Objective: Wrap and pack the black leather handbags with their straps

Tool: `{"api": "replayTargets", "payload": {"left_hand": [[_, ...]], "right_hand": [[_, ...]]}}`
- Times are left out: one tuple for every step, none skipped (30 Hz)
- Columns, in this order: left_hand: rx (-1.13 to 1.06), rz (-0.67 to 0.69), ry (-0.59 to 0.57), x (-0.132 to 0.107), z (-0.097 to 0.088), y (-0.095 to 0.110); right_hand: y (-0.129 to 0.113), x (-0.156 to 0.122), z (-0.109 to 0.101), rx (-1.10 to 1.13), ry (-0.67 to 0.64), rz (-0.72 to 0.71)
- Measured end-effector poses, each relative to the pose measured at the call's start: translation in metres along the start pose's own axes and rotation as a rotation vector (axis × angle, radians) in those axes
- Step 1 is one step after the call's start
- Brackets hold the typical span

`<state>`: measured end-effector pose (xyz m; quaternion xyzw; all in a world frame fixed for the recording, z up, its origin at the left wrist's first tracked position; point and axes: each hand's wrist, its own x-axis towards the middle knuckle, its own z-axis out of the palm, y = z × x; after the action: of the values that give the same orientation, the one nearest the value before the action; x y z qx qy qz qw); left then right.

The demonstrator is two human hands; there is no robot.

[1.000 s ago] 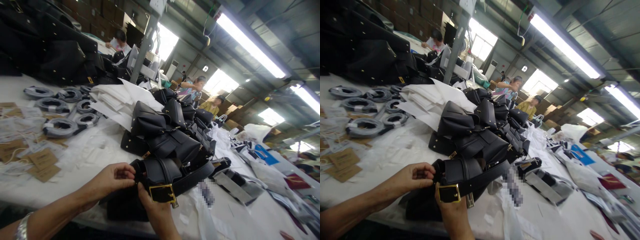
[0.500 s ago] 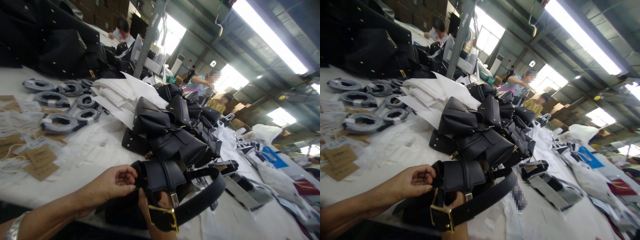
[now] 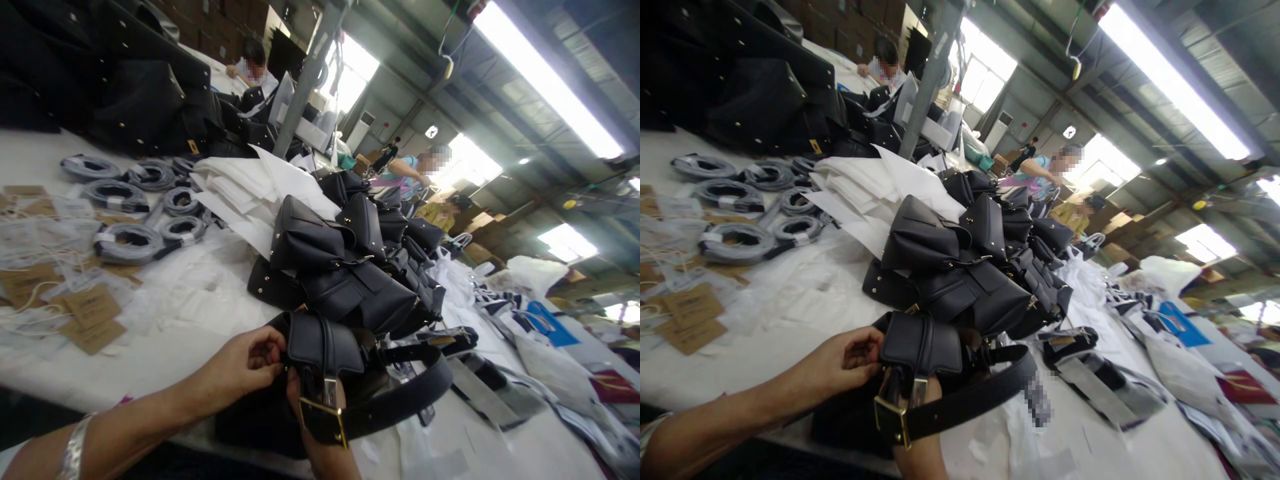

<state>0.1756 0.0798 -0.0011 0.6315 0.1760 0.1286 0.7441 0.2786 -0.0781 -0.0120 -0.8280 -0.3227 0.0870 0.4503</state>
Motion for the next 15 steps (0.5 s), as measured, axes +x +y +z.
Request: {"api": "replayTargets", "payload": {"left_hand": [[0.038, 0.035, 0.021, -0.001, 0.001, 0.000], [0.075, 0.069, 0.045, -0.002, 0.002, 0.001], [0.120, 0.107, 0.076, -0.005, 0.002, 0.000], [0.174, 0.149, 0.110, -0.008, 0.002, -0.001], [0.235, 0.196, 0.146, -0.011, 0.001, -0.002], [0.298, 0.250, 0.185, -0.015, -0.001, -0.004], [0.361, 0.311, 0.226, -0.018, -0.003, -0.006], [0.420, 0.372, 0.268, -0.021, -0.005, -0.008], [0.469, 0.426, 0.304, -0.024, -0.007, -0.009], [0.502, 0.464, 0.328, -0.026, -0.008, -0.010], [0.528, 0.489, 0.343, -0.028, -0.010, -0.010], [0.550, 0.502, 0.348, -0.029, -0.012, -0.009], [0.568, 0.505, 0.346, -0.030, -0.013, -0.008], [0.583, 0.503, 0.343, -0.031, -0.014, -0.006], [0.598, 0.501, 0.341, -0.032, -0.015, -0.005]], "right_hand": [[-0.001, 0.002, -0.001, 0.061, 0.003, 0.027], [-0.004, 0.004, -0.002, 0.121, -0.004, 0.057], [-0.010, 0.007, -0.004, 0.174, -0.021, 0.086], [-0.017, 0.009, -0.005, 0.219, -0.044, 0.113], [-0.026, 0.012, -0.007, 0.255, -0.071, 0.136], [-0.036, 0.014, -0.009, 0.293, -0.100, 0.156], [-0.046, 0.016, -0.011, 0.329, -0.135, 0.171], [-0.056, 0.018, -0.015, 0.353, -0.176, 0.172], [-0.066, 0.019, -0.019, 0.352, -0.215, 0.157], [-0.074, 0.019, -0.025, 0.317, -0.256, 0.114], [-0.081, 0.019, -0.032, 0.254, -0.294, 0.044], [-0.086, 0.017, -0.041, 0.173, -0.326, -0.047], [-0.089, 0.015, -0.052, 0.078, -0.351, -0.146], [-0.089, 0.013, -0.062, -0.018, -0.368, -0.235], [-0.087, 0.010, -0.073, -0.110, -0.381, -0.304]]}}
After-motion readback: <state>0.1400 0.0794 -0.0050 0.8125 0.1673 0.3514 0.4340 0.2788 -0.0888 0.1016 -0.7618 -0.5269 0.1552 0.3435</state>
